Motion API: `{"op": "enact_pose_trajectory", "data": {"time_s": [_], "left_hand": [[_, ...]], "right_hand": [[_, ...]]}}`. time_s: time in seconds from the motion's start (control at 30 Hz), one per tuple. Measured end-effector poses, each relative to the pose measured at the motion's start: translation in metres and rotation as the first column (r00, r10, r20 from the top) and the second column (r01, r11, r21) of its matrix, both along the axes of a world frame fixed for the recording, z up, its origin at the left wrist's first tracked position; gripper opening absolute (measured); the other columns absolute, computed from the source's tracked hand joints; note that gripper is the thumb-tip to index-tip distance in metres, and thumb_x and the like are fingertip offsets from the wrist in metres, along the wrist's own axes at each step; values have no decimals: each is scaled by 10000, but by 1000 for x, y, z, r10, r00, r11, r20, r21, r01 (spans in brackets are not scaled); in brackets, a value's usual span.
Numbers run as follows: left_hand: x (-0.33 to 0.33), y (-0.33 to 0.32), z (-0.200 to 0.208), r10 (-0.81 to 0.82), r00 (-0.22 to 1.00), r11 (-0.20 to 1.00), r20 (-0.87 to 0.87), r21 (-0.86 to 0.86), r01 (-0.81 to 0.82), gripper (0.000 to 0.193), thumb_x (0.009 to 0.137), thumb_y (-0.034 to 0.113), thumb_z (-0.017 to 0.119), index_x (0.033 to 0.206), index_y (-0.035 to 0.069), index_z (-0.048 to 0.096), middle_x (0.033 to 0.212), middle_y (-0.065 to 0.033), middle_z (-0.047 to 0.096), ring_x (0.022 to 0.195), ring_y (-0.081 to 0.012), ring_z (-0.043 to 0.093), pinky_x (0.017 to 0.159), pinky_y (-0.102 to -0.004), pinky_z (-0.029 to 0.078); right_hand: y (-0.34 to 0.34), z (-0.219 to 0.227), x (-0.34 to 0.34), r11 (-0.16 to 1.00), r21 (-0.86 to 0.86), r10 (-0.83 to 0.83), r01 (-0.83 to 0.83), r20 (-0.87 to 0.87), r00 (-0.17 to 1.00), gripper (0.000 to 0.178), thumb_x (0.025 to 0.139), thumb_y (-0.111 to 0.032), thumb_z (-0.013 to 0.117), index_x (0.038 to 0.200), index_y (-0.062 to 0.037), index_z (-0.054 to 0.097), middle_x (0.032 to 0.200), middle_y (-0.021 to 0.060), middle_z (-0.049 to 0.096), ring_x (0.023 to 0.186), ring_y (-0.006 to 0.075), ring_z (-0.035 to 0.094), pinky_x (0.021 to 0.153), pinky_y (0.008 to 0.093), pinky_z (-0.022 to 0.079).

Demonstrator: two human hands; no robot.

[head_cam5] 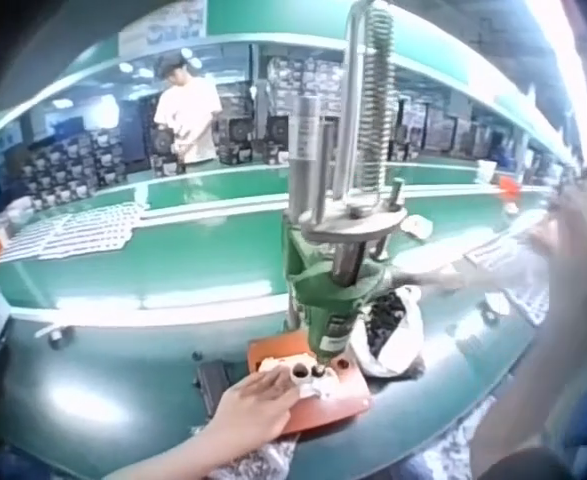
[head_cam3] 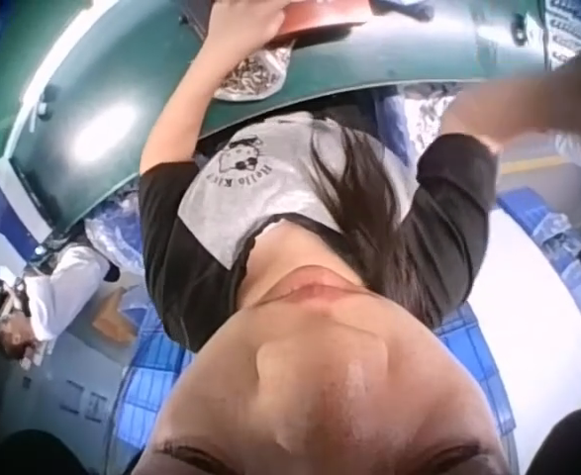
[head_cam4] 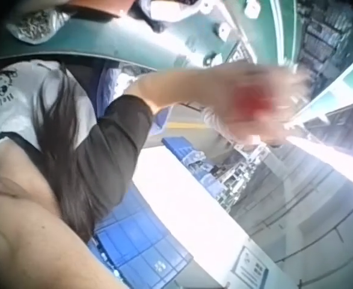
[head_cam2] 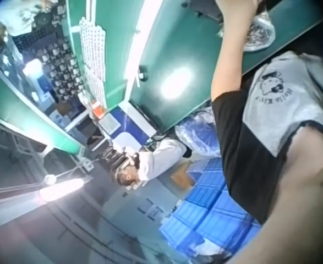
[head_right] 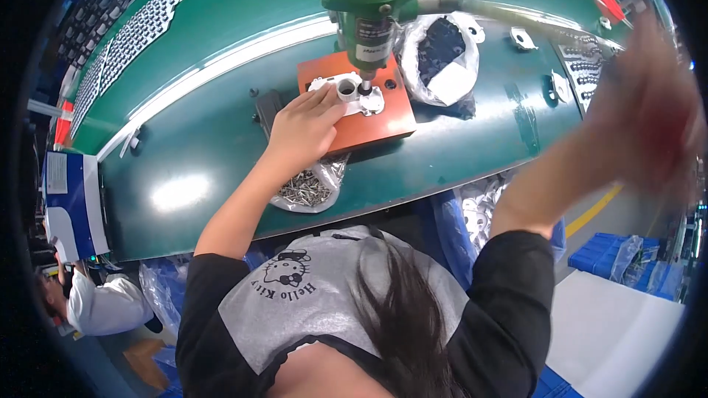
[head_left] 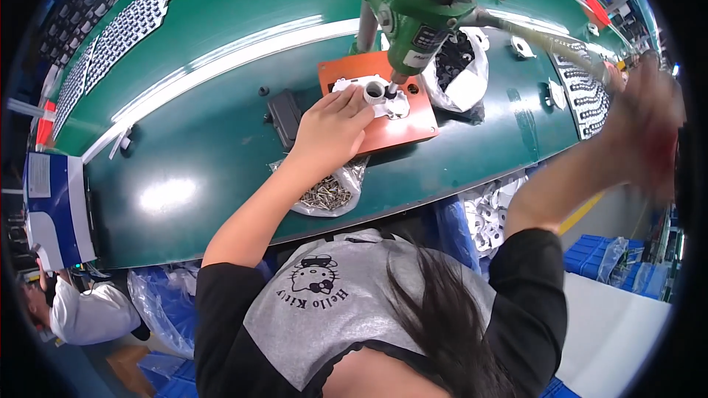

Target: Assembling small plastic parts using a manual press on a factory production line.

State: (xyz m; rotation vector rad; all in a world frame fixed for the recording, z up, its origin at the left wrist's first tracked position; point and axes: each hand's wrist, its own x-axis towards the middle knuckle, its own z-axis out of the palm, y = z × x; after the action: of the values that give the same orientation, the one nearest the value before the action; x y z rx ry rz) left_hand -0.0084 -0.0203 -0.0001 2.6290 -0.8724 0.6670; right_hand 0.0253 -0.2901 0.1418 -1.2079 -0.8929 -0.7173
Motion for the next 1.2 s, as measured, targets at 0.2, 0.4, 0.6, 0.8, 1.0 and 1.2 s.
{"op": "enact_pose_trajectory", "data": {"time_s": [0.2,0.4,0.6,0.8,1.0,1.2], "left_hand": [[-3,1,-5,-40,999,996,-36,80,43,321,640,72,610,956,45,554,1132,-176,586,1075,-266,560,904,-363,444],[16,-13,15,63,966,984,-249,-145,-101,433,729,113,584,1142,26,490,1267,-206,462,1219,-322,409,986,-424,333],[23,2,33,3,979,997,-203,-74,-18,371,749,160,613,1103,97,520,1266,-182,456,1218,-364,382,966,-429,323],[40,61,39,-132,741,779,-659,-531,-334,115,771,74,546,876,38,579,780,-89,585,720,-166,528,678,-330,421],[159,142,-60,89,865,436,-494,-761,-480,257,801,278,603,979,93,607,829,-121,617,778,-221,594,699,-291,459],[138,217,-72,718,695,676,-30,-205,-708,508,753,247,631,1214,110,469,1056,-171,553,1037,-361,504,871,-459,395]], "right_hand": [[0,-106,-120,926,140,-329,352,-160,931,404,802,-471,497,528,-190,399,559,-16,419,655,177,432,835,402,260],[-10,-20,-44,882,445,-60,156,-222,973,390,821,-459,493,895,-86,579,935,113,564,1156,394,427,1075,498,191],[76,50,138,927,124,368,-354,-489,791,328,849,-315,539,1051,-56,545,838,24,537,837,129,479,779,275,372],[-28,-121,170,869,-367,-477,332,-444,759,316,875,-207,507,1116,-19,585,1090,105,615,1031,201,554,903,298,393],[-138,-260,231,122,-970,-823,212,20,567,388,852,-75,420,1231,-56,501,1301,176,456,1206,312,429,1010,368,337],[-120,-256,241,38,-982,-882,183,53,468,400,829,-272,577,1170,-77,504,1157,166,540,1083,357,503,868,425,408]]}}
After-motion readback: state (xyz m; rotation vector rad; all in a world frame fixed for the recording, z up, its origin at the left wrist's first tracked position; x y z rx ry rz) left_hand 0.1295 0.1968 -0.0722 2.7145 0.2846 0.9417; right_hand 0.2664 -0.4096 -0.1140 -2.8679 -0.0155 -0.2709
